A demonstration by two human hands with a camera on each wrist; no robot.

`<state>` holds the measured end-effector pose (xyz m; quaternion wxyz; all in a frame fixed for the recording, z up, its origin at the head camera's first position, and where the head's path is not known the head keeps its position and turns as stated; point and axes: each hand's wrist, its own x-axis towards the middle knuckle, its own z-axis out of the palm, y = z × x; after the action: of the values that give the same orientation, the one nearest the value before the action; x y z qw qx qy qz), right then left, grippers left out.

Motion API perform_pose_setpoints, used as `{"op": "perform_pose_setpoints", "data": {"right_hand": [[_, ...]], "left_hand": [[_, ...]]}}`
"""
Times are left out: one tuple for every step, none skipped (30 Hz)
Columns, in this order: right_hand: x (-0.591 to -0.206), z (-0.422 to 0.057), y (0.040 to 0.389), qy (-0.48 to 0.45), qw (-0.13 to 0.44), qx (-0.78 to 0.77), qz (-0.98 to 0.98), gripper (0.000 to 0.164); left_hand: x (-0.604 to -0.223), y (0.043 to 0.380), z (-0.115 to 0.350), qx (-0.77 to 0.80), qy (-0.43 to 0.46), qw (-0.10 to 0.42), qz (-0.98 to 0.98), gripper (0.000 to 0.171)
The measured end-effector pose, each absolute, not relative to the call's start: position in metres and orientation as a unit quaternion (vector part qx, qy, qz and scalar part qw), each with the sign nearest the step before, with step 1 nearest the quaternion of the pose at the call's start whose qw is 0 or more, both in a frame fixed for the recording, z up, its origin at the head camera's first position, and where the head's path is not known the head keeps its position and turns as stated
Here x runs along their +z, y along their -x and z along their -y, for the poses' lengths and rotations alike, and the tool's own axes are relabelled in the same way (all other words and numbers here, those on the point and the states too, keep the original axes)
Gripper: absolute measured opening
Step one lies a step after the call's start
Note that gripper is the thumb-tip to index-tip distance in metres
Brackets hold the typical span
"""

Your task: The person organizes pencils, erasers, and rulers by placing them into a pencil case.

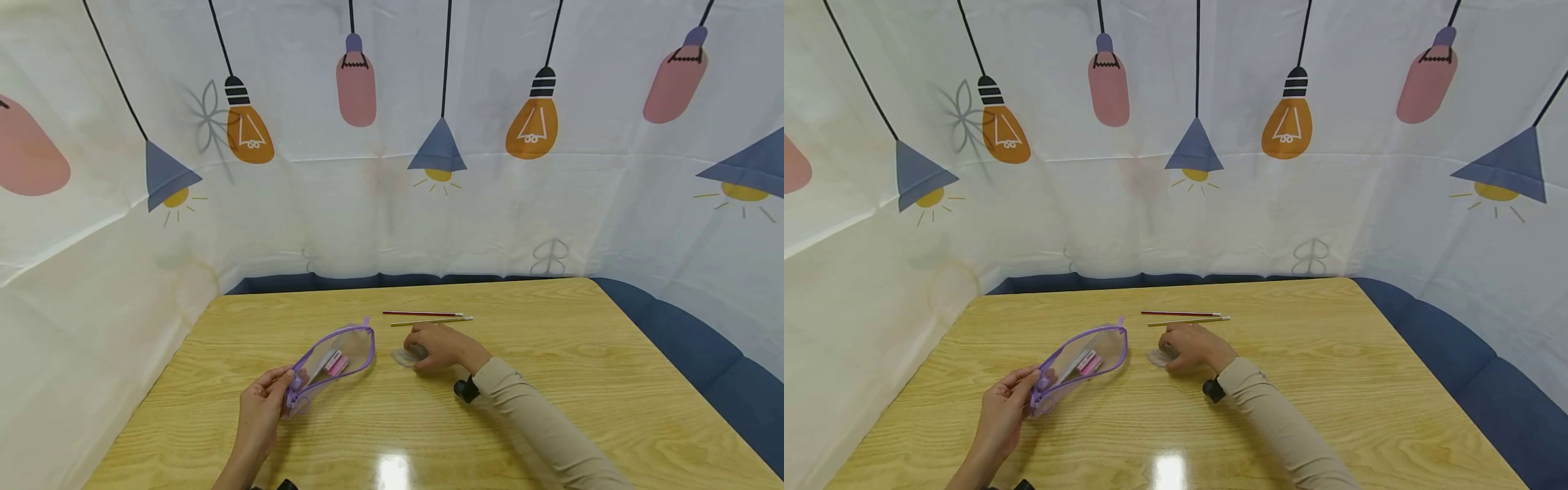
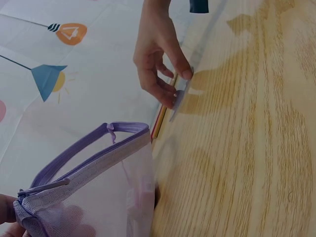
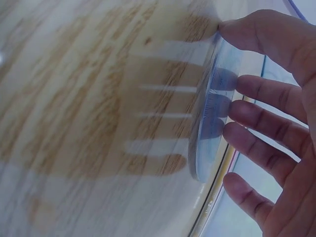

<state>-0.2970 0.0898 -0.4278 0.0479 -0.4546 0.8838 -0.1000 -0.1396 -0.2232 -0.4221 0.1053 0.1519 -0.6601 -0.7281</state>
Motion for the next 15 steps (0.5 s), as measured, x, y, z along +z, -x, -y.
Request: {"op": "perform_pose_setpoints", "data": {"right_hand": [[-0.4279,-0.0897,0.2971,0.455,0.047,-0.099,-0.884,0.037],[-0.428,-0.0895,0.2974,0.454,0.047,-0.098,-0.884,0.037],[-0.4281,-0.0893,0.2975,0.453,0.046,-0.098,-0.885,0.037],[-0.4282,-0.0891,0.2978,0.453,0.045,-0.098,-0.885,0.037],[-0.4283,-0.0891,0.2978,0.451,0.044,-0.098,-0.886,0.038],[-0.4285,-0.089,0.2979,0.45,0.044,-0.098,-0.887,0.038],[-0.4286,-0.0889,0.2979,0.448,0.043,-0.098,-0.887,0.038],[-0.4288,-0.0889,0.298,0.447,0.042,-0.098,-0.888,0.038],[-0.4291,-0.0888,0.298,0.446,0.041,-0.098,-0.889,0.038],[-0.4293,-0.0888,0.298,0.444,0.041,-0.098,-0.89,0.039],[-0.4295,-0.0889,0.2978,0.442,0.04,-0.098,-0.891,0.039],[-0.4297,-0.0888,0.2978,0.442,0.04,-0.1,-0.891,0.039],[-0.4298,-0.0887,0.2979,0.441,0.038,-0.101,-0.891,0.039],[-0.43,-0.0887,0.2979,0.44,0.037,-0.102,-0.892,0.039],[-0.4302,-0.0886,0.2979,0.439,0.036,-0.103,-0.892,0.039]], "left_hand": [[-0.4222,0.1397,0.2233,-0.727,-0.152,0.106,0.661,0.02],[-0.4223,0.1397,0.2234,-0.726,-0.152,0.106,0.662,0.02],[-0.4224,0.1397,0.2235,-0.725,-0.153,0.107,0.663,0.02],[-0.4224,0.1397,0.2234,-0.725,-0.153,0.107,0.664,0.02],[-0.4225,0.1396,0.2234,-0.724,-0.153,0.107,0.664,0.02],[-0.4225,0.1396,0.2233,-0.724,-0.153,0.107,0.664,0.02],[-0.4225,0.1395,0.2233,-0.723,-0.153,0.107,0.665,0.02],[-0.4224,0.1394,0.2233,-0.723,-0.153,0.107,0.665,0.02],[-0.4224,0.1394,0.2233,-0.723,-0.153,0.107,0.665,0.02],[-0.4223,0.1393,0.2233,-0.723,-0.153,0.107,0.666,0.02],[-0.4223,0.1393,0.2233,-0.723,-0.152,0.107,0.666,0.02],[-0.4223,0.1392,0.2234,-0.722,-0.152,0.107,0.666,0.021],[-0.4223,0.1392,0.2234,-0.722,-0.152,0.107,0.667,0.021],[-0.4224,0.1392,0.2235,-0.721,-0.152,0.107,0.667,0.021],[-0.4224,0.1392,0.2236,-0.721,-0.152,0.107,0.668,0.021]]}}
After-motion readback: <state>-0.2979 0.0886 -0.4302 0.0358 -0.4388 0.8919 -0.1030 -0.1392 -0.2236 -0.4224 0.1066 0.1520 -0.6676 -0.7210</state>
